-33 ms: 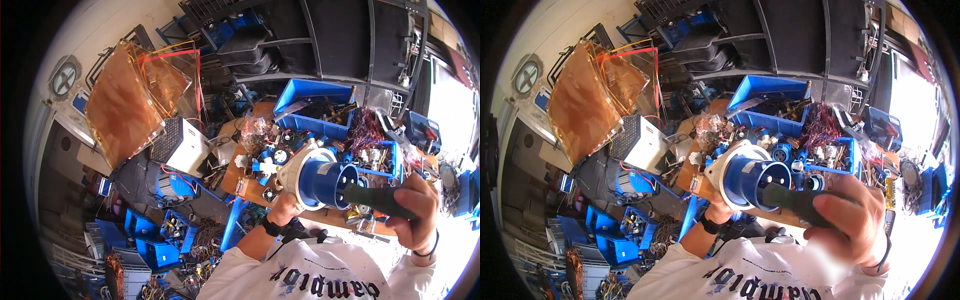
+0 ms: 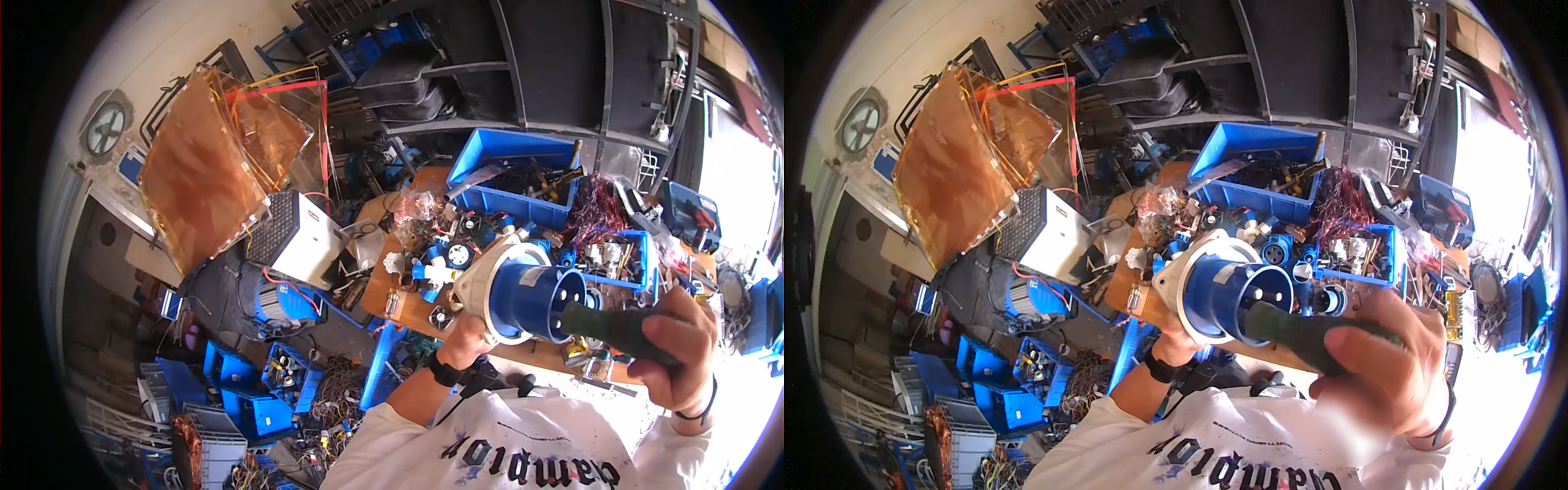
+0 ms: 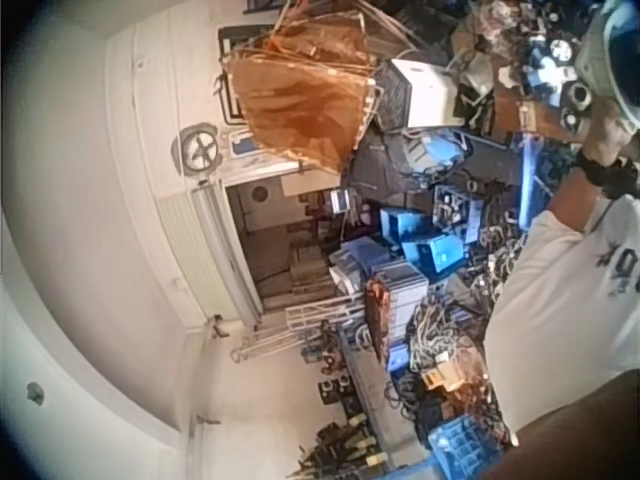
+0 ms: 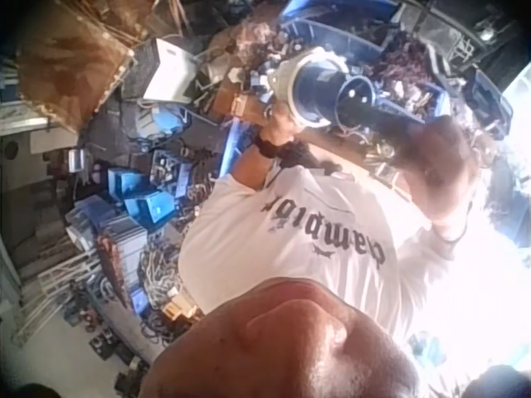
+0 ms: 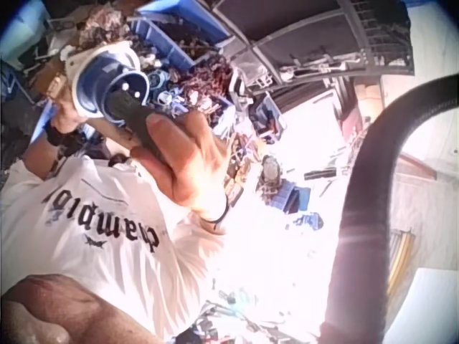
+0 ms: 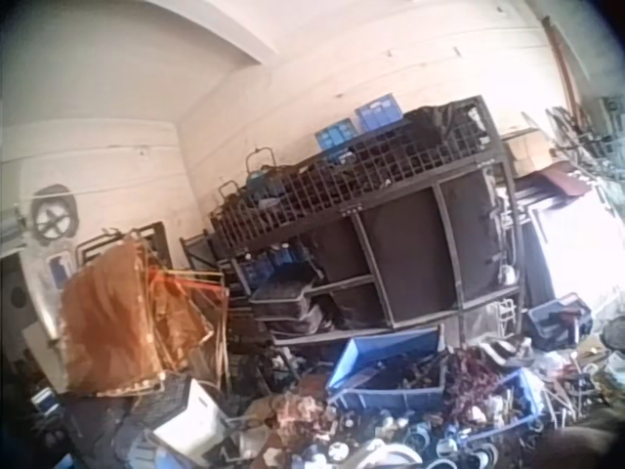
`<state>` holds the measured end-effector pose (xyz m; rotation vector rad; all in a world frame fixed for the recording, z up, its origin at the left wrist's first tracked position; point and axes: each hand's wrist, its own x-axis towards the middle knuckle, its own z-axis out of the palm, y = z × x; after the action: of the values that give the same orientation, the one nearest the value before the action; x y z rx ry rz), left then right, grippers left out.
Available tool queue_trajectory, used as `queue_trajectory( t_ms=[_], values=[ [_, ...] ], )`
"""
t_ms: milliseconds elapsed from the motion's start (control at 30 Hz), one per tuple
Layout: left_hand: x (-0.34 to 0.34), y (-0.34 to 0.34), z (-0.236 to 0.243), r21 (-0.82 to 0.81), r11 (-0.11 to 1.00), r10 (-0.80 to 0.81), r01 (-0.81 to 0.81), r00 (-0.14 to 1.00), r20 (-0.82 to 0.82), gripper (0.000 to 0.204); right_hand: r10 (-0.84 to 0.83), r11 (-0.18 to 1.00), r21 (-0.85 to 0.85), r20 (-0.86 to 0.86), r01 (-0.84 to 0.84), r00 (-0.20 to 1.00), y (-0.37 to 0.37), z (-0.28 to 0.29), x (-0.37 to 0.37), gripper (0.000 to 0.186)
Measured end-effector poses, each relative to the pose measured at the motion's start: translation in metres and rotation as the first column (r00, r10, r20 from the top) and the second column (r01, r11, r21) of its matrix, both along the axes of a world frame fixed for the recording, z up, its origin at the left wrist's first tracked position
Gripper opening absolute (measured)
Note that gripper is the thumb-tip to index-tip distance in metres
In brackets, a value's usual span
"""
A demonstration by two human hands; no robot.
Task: The person uses a screwdriver to manipulate the internal terminals of a blue and white industrial electrical socket. They repeatedly insert the tool into the socket's openings, turning and adjusting the internal components while holding the socket in their left hand. The task involves continuous manipulation of the same object without a visible final assembly or completion state.
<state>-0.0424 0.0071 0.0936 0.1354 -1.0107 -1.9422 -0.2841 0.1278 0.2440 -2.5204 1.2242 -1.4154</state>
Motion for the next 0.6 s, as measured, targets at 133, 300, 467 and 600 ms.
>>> queue_trajectory(
  t_ms=[133,300,467,600],
  values=[
    [0.003,0.006,0.001,0.001,1.0,0.018,-0.018,1.0,0.01,0.115,0.091,0.994,-0.046,-0.131,-0.098,0.987,-0.002,0.006,0.001,0.054],
    [0.001,0.01,0.01,-0.018,0.998,0.064,-0.063,0.998,0.024,0.115,0.065,0.998,-0.019,-0.083,-0.067,0.994,-0.004,0.003,0.001,0.061],
    [-0.003,0.012,-0.002,-0.052,0.995,0.085,-0.086,0.996,-0.02,0.112,-0.184,0.964,0.211,0.085,0.162,0.979,0.005,0.005,0.006,0.054],
    [-0.003,0.013,-0.006,-0.032,0.996,0.08,-0.081,0.996,-0.031,0.112,-0.162,0.981,0.119,0.086,0.151,0.983,0.006,-0.01,0.008,0.051]
  ],
)
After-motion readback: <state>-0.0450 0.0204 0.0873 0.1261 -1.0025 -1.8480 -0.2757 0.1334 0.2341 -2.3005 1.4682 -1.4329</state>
